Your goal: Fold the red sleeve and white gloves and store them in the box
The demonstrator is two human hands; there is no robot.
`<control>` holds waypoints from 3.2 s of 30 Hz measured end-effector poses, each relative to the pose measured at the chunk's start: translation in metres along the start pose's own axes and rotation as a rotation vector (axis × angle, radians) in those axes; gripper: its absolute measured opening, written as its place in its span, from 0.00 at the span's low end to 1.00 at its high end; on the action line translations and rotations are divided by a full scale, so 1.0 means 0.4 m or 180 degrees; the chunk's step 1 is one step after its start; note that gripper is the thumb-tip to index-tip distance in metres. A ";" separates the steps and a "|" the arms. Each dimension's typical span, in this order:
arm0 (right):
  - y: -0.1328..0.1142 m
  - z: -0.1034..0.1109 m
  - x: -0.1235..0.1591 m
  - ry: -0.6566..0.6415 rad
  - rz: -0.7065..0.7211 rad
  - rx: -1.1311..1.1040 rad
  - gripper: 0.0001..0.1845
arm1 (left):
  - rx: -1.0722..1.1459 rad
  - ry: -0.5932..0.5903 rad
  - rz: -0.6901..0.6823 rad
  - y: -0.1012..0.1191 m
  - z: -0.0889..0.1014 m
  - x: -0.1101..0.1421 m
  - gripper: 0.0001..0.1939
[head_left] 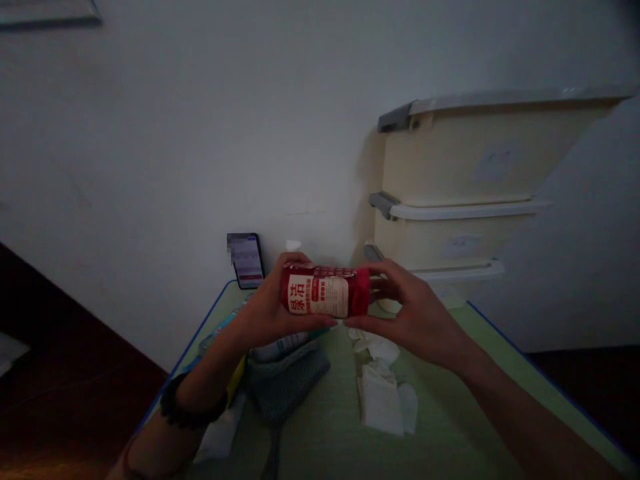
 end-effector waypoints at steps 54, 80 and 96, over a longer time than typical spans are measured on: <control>-0.090 0.003 0.038 -0.0987 0.0537 0.1034 0.32 | 0.0162 -0.0042 -0.0033 0.039 -0.023 0.019 0.38; -0.140 0.015 0.047 -0.0637 0.1336 0.1507 0.27 | -0.0482 0.0096 -0.0733 0.149 0.026 0.032 0.15; -0.147 0.014 0.050 -0.0668 0.1168 0.1436 0.22 | -0.2030 0.0142 -0.1651 0.221 0.016 0.085 0.24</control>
Point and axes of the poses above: each hand's wrist, its own x-axis away from the middle knuckle, its own z-axis out of the back of the hand, y = z × x, the point moved 8 cm from there along -x, towards the middle knuckle, and after that the axes turned 7 degrees about -x, right-handed, at the moved point
